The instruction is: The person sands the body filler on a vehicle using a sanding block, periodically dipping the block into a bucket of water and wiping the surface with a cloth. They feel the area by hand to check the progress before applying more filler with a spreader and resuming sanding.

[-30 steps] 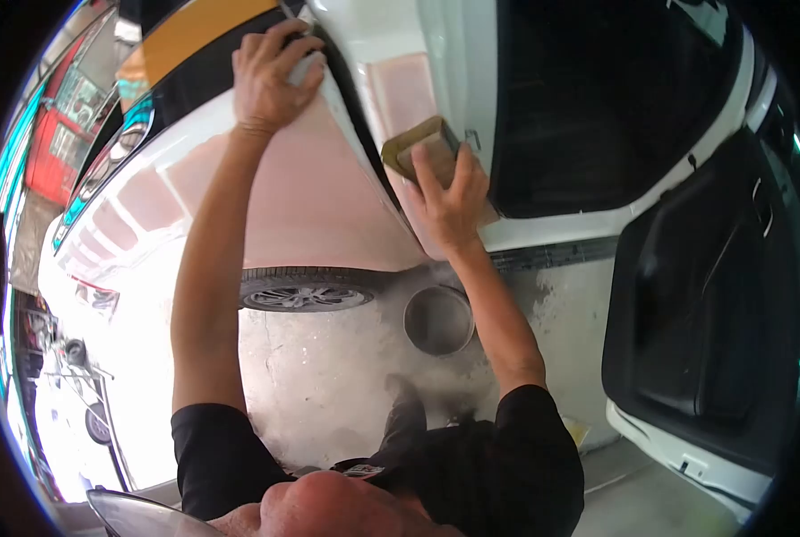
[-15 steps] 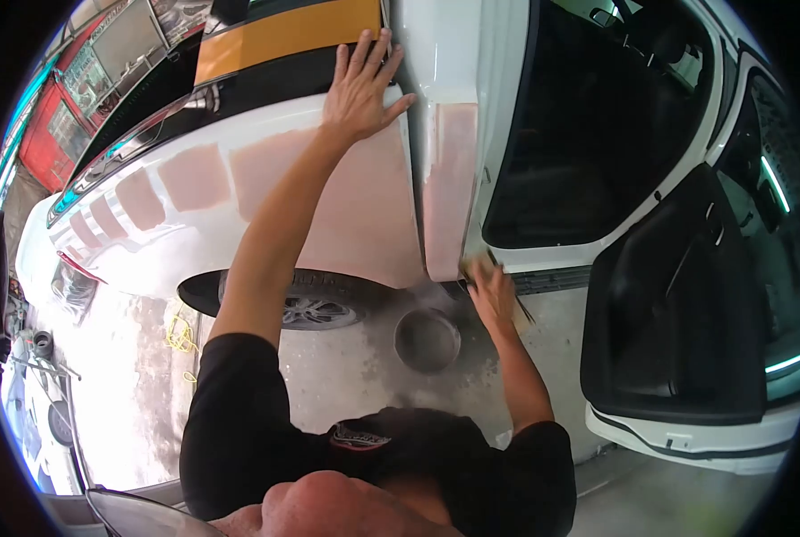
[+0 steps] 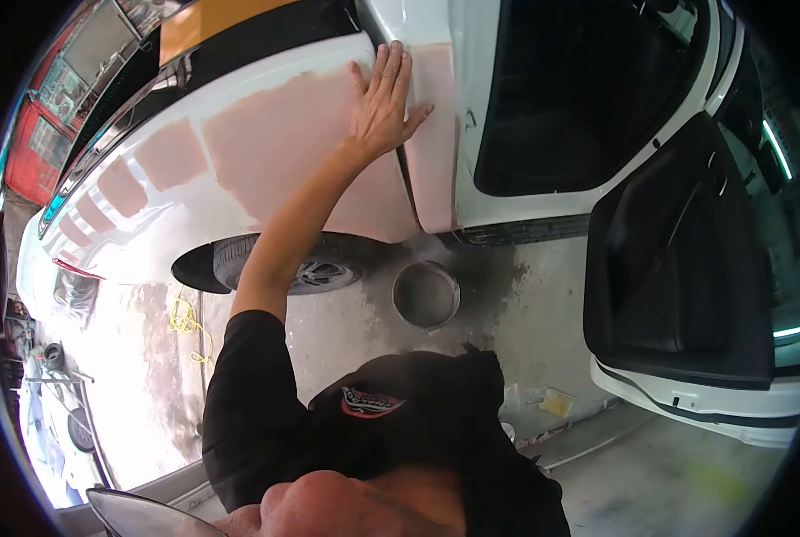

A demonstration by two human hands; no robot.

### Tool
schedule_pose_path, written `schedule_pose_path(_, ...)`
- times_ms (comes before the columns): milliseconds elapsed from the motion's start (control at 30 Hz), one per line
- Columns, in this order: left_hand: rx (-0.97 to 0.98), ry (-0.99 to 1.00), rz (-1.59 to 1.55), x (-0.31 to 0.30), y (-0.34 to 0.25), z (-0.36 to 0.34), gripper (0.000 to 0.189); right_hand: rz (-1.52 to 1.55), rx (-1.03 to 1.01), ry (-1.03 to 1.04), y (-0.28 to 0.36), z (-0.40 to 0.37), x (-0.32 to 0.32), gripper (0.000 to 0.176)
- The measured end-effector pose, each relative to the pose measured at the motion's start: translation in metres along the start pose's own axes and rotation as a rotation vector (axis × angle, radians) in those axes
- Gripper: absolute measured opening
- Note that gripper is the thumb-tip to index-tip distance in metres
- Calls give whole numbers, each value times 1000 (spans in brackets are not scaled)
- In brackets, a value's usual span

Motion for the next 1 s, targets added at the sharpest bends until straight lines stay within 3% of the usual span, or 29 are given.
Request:
schedule_pose_path(167, -104, 38, 175, 29, -31, 17, 99, 155, -115, -80, 18, 48, -41, 52)
schedule_pose_path(300, -173, -30, 204, 38, -36, 44, 98, 156, -444, -336, 134, 146, -112, 51)
schedule_pose_path(400, -226, -84, 227, 44, -41, 54, 92, 22, -538, -581, 224, 112, -198, 50)
schedule_pose_path(500, -298, -51, 299, 49, -46, 53, 88, 147, -1008, -664, 271, 128, -245, 52)
schedule_pose_path(533, -303, -57, 310, 52, -48, 50, 88, 432, -800, -313, 276, 125, -255, 46)
schedule_pose_path(567, -307, -63, 319, 55, -50, 45, 89, 349, -800, -335, 283, 137, -262, 43)
schedule_pose_path(633, -307, -59, 324, 64, -54, 30, 90, 183, -794, -378, 270, 236, -253, 37)
schedule_pose_path(667, -304, -50, 317, 70, -58, 19, 90, 529, -710, -220, 253, 304, -237, 30)
schedule_pose_path(733, -314, -31, 317, 89, -63, -11, 92, 698, -500, -91, 247, 276, -226, 28)
schedule_pose_path(833, -322, -12, 344, 125, -69, -66, 94, 578, -299, 397, 248, 199, -236, 23)
schedule_pose_path(933, -312, -26, 377, 158, -79, -114, 97, 493, -486, 477, 265, 115, -239, 22)
schedule_pose_path(1000, -320, -33, 395, 177, -88, -141, 100, 411, -503, 466, 274, 69, -240, 19)
Point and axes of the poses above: each hand's wrist, its own z-axis towards the middle knuckle, its own x-axis out of the palm, y = z × x, the point moved 4 cm from there along z, towards the middle knuckle, and after that the axes turned 2 degrees about z, right-handed, at the moved point
